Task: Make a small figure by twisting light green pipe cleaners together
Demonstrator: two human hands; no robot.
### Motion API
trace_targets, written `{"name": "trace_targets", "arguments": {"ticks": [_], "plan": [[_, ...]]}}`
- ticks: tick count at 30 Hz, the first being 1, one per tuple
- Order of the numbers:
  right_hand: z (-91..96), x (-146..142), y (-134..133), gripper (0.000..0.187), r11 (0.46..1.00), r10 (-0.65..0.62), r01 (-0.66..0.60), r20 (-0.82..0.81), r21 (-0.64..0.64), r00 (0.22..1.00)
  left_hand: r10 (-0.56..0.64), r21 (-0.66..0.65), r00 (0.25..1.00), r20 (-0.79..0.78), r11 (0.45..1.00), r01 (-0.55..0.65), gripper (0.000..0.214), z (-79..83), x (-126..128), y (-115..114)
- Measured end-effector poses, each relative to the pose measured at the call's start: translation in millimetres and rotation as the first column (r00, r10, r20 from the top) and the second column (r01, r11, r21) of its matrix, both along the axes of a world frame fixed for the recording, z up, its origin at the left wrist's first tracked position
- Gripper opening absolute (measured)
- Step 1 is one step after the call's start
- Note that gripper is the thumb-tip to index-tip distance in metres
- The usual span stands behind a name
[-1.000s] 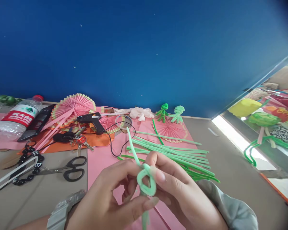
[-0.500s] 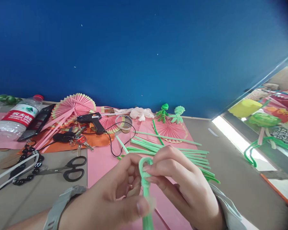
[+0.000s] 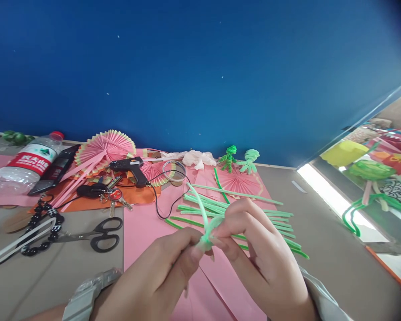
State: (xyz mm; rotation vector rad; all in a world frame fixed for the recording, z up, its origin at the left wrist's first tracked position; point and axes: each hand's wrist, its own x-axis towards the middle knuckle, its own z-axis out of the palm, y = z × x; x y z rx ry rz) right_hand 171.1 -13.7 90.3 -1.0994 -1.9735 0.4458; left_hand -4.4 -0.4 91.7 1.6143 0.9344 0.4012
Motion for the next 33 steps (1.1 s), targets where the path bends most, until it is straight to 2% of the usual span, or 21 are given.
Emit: {"name": "trace_targets", "arguments": {"ticks": [3,6,7,10,12,14,17,21,25,31,33], "plan": [[-0.5,-3.5,-1.1,0.011,0.991,-0.048,0.041,-0.053,-0.128,0.997,0.06,0.031,0.998,0.015,0.998,-0.06,0.026,-2.9,-0.9,-1.4],[-0.2,-6.5,-2.2,0.013,0.98,-0.081,0.065,-0.079,-0.187,0.994,0.049,-0.019,0.997,0.053,0.999,-0.048,0.026,-6.4,0.2,-3.5],[0.0,-7.2,-2.8,0.013,0.98,-0.08,0.064,-0.081,-0.191,0.993,0.063,-0.051,0.994,0.084,0.997,-0.059,0.028,-7.5,1.3,-4.7],[-0.2,-8.5,-4.7,0.012,0.984,-0.06,0.045,-0.081,-0.172,0.995,0.203,-0.197,0.945,0.258,0.968,-0.154,0.033,-9.9,5.6,-8.4],[-0.4,-8.3,-5.8,0.011,0.992,-0.047,0.035,-0.094,-0.123,0.995,0.256,-0.342,0.893,0.369,0.931,-0.125,0.035,-9.7,7.4,-9.5],[0.7,-7.3,-6.2,0.011,0.998,-0.029,0.023,-0.097,-0.067,0.995,0.256,-0.402,0.867,0.427,0.913,-0.071,0.034,-7.9,7.3,-8.5],[6.5,-3.6,-5.6,0.011,1.0,-0.002,0.002,-0.033,0.018,0.999,0.125,-0.305,0.905,0.408,0.952,0.006,0.031,-3.8,4.0,-4.5],[17.5,3.3,-4.6,0.014,0.982,0.01,-0.033,0.127,0.186,0.992,0.034,-0.207,0.924,0.38,0.977,0.05,0.028,-0.4,-1.5,0.7],[20.9,5.7,-4.8,0.015,0.969,0.012,-0.057,0.186,0.239,0.983,-0.105,-0.126,0.944,0.311,0.98,0.151,0.027,1.0,-4.5,3.7],[12.5,-0.9,-8.1,0.018,0.947,-0.054,0.0,0.16,0.321,0.986,-0.122,-0.132,0.931,0.345,0.975,0.177,0.033,4.6,-3.0,3.6],[10.8,-1.5,-9.7,0.016,0.956,-0.038,-0.003,0.134,0.293,0.99,-0.111,-0.139,0.93,0.351,0.976,0.169,0.033,3.4,-3.0,2.2]]}}
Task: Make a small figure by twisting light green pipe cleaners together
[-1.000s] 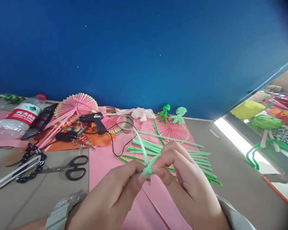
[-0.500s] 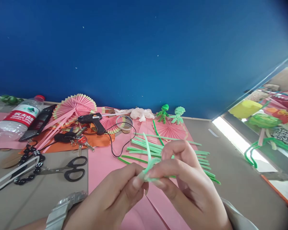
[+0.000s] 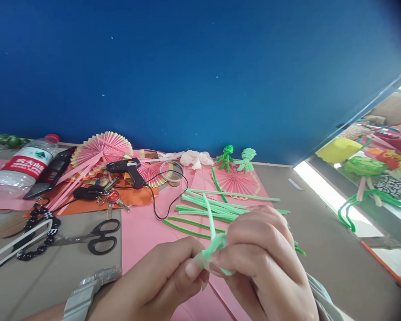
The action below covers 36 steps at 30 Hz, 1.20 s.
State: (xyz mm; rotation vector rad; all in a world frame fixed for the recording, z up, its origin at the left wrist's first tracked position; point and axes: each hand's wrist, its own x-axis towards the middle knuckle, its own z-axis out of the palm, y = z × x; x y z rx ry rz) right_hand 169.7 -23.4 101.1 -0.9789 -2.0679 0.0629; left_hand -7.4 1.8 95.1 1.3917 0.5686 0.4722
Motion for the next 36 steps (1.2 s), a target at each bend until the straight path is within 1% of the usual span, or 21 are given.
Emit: {"name": "trace_targets", "arguments": {"ticks": [2,4,5,7,9,10,12,14,15,16,18,19,21,23,24,27,29,31,33,35,36], "plan": [[0.6,0.7,-0.9,0.015,0.992,-0.009,-0.006,-0.114,-0.129,0.993,0.029,-0.045,0.999,0.016,0.999,-0.029,0.034,-3.7,-0.9,-1.5],[3.2,1.6,-0.5,0.022,0.949,-0.048,-0.039,-0.269,-0.311,0.962,0.058,-0.122,0.997,0.04,0.991,-0.053,0.034,-9.1,-1.8,-2.5],[4.8,1.8,0.3,0.022,0.909,-0.065,-0.078,-0.323,-0.41,0.944,0.067,-0.159,0.996,0.057,0.986,-0.058,0.034,-11.8,-2.0,-2.6],[7.8,1.5,2.7,0.015,0.8,-0.069,-0.173,-0.375,-0.574,0.925,0.072,-0.208,0.994,0.082,0.977,-0.054,0.033,-16.2,-1.4,-2.4],[8.9,0.7,5.4,0.017,0.707,-0.092,-0.225,-0.403,-0.671,0.911,0.063,-0.211,0.995,0.083,0.977,-0.045,0.033,-18.2,0.5,-2.2],[8.6,0.3,6.6,0.018,0.685,-0.095,-0.25,-0.424,-0.684,0.901,0.075,-0.192,0.995,0.059,0.979,-0.062,0.031,-18.3,1.6,-2.2],[6.3,0.1,8.5,0.021,0.67,-0.105,-0.283,-0.465,-0.686,0.879,0.182,-0.106,0.983,-0.013,0.978,-0.182,0.024,-17.3,3.1,-2.2],[2.5,0.3,9.6,0.023,0.654,-0.116,-0.297,-0.48,-0.696,0.87,0.354,0.029,0.933,-0.059,0.935,-0.353,0.017,-15.7,3.2,-1.5],[0.4,0.3,9.9,0.024,0.654,-0.117,-0.295,-0.478,-0.697,0.871,0.415,0.094,0.908,-0.059,0.908,-0.409,0.016,-15.2,2.6,-0.9],[-1.7,0.1,10.1,0.024,0.652,-0.113,-0.289,-0.466,-0.701,0.877,0.427,0.145,0.903,-0.055,0.898,-0.416,0.014,-14.9,1.9,-0.1],[-5.1,-1.0,10.9,0.024,0.644,-0.091,-0.285,-0.441,-0.71,0.893,0.359,0.171,0.931,-0.068,0.923,-0.344,0.012,-15.3,0.6,1.4],[-6.4,-1.8,11.5,0.024,0.625,-0.076,-0.304,-0.443,-0.719,0.893,0.313,0.145,0.947,-0.077,0.943,-0.299,0.015,-16.1,0.3,2.0],[-7.7,-3.4,13.2,0.024,0.546,-0.057,-0.399,-0.508,-0.737,0.859,0.256,0.052,0.965,-0.056,0.966,-0.254,0.022,-18.4,0.4,2.4],[-7.4,-4.5,15.1,0.024,0.472,-0.05,-0.536,-0.628,-0.7,0.776,0.256,-0.074,0.966,0.042,0.965,-0.252,0.025,-21.3,1.0,2.1],[-6.5,-4.8,15.8,0.022,0.451,-0.055,-0.583,-0.673,-0.676,0.738,0.266,-0.15,0.959,0.103,0.957,-0.249,0.025,-22.5,1.2,1.8],[-1.8,-4.8,15.9,0.018,0.45,-0.099,-0.609,-0.714,-0.654,0.693,0.283,-0.378,0.94,0.193,0.905,-0.195,0.021,-23.9,0.5,0.8],[1.6,-4.4,14.5,0.017,0.444,-0.139,-0.6,-0.713,-0.665,0.687,0.275,-0.45,0.945,0.174,0.876,-0.172,0.02,-23.0,-0.8,0.7],[3.4,-3.9,13.2,0.017,0.436,-0.154,-0.606,-0.719,-0.665,0.678,0.26,-0.443,0.954,0.151,0.88,-0.17,0.019,-21.1,-2.5,1.5],[2.9,-3.3,12.8,0.018,0.431,-0.148,-0.607,-0.716,-0.667,0.682,0.249,-0.383,0.959,0.139,0.906,-0.18,0.019,-18.4,-3.9,3.6],[0.7,-2.9,12.9,0.019,0.448,-0.146,-0.579,-0.695,-0.681,0.704,0.238,-0.291,0.963,0.123,0.937,-0.194,0.02,-14.6,-4.5,6.9],[-0.7,-2.8,12.9,0.02,0.47,-0.153,-0.541,-0.668,-0.697,0.729,0.226,-0.229,0.97,0.093,0.953,-0.2,0.02,-12.4,-4.5,8.7]]}}
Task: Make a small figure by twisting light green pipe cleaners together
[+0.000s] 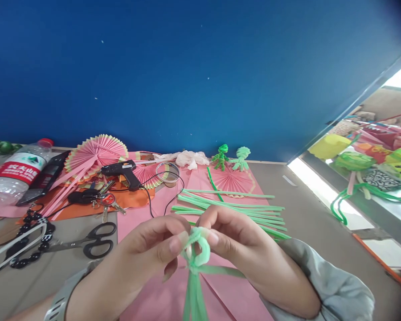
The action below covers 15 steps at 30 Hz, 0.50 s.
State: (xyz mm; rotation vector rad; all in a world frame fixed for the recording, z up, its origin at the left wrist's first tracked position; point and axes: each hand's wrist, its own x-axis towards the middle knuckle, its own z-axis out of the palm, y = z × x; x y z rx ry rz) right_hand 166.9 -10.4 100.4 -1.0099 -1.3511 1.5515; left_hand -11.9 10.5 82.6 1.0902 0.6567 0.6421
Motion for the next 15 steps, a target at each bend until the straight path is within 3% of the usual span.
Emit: {"name": "trace_targets", "arguments": {"ticks": [4,8,11,15], "plan": [[-4.8,-0.8,-1.5,0.017,0.988,-0.123,0.098,0.233,0.117,0.965,0.072,0.21,0.962,-0.264,0.978,-0.015,0.013,8.2,0.4,5.0],[-8.2,-1.4,-4.3,0.015,0.955,-0.165,0.066,0.329,0.291,0.93,0.089,0.196,0.94,-0.33,0.98,-0.024,0.018,8.4,-1.2,5.3],[-9.6,-1.0,-5.3,0.016,0.95,-0.152,0.047,0.328,0.308,0.932,0.006,0.094,0.96,-0.281,0.995,0.022,0.019,4.9,-2.6,5.2],[-6.7,-0.9,-5.3,0.02,0.985,-0.085,0.051,0.216,0.162,0.973,-0.111,-0.026,0.994,-0.015,0.994,0.111,0.024,4.6,-3.2,5.4]]}}
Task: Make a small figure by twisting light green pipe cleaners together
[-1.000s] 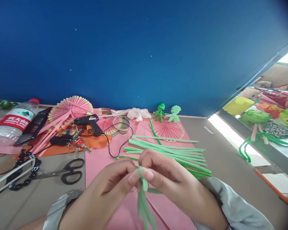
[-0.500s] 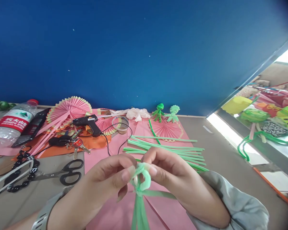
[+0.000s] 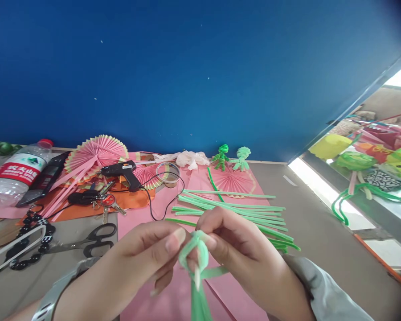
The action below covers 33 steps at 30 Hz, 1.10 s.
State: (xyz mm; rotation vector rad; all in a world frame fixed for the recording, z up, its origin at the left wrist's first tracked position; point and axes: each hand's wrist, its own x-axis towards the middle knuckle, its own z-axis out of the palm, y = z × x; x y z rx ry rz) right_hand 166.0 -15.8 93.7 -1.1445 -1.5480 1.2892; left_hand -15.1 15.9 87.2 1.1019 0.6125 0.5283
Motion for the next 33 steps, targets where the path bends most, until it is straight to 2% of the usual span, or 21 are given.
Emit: {"name": "trace_targets", "arguments": {"ticks": [2,7,13,18,24,26,30,33], "plan": [[3.0,-0.4,-0.2,0.02,1.0,0.013,-0.015,-0.082,-0.022,0.997,-0.044,-0.066,0.996,0.082,0.997,0.049,0.024,2.3,0.0,-0.4],[6.7,-2.2,-1.8,0.017,0.995,0.087,-0.097,-0.254,-0.029,0.963,-0.05,-0.161,0.994,0.099,0.985,0.066,0.019,5.5,0.7,-4.3],[2.4,-5.0,-2.3,0.017,0.991,0.094,-0.12,-0.309,-0.065,0.946,0.006,-0.204,0.992,0.127,0.979,0.02,0.011,-1.9,1.2,-9.1],[-1.5,-5.7,-3.1,0.018,0.985,0.1,-0.141,-0.337,-0.1,0.936,0.03,-0.286,0.981,0.192,0.958,0.026,0.017,-3.5,4.5,-11.4],[-3.8,-7.9,-3.1,0.016,0.987,0.099,-0.14,-0.395,-0.075,0.913,0.166,-0.349,0.955,0.248,0.935,-0.072,0.021,-2.4,10.2,-17.1],[-4.1,-7.7,-2.1,0.016,0.979,0.097,-0.165,-0.435,-0.121,0.895,0.188,-0.35,0.948,0.259,0.932,-0.089,0.022,-2.8,9.9,-18.6],[-2.6,-4.8,1.0,0.02,0.93,0.045,-0.217,-0.492,-0.298,0.87,0.165,-0.287,0.963,0.212,0.953,-0.1,0.02,-6.2,6.8,-16.6],[0.9,-3.6,2.8,0.022,0.942,0.045,-0.185,-0.437,-0.282,0.898,0.146,-0.183,0.981,0.131,0.976,-0.121,0.018,-7.3,5.2,-12.0]]}}
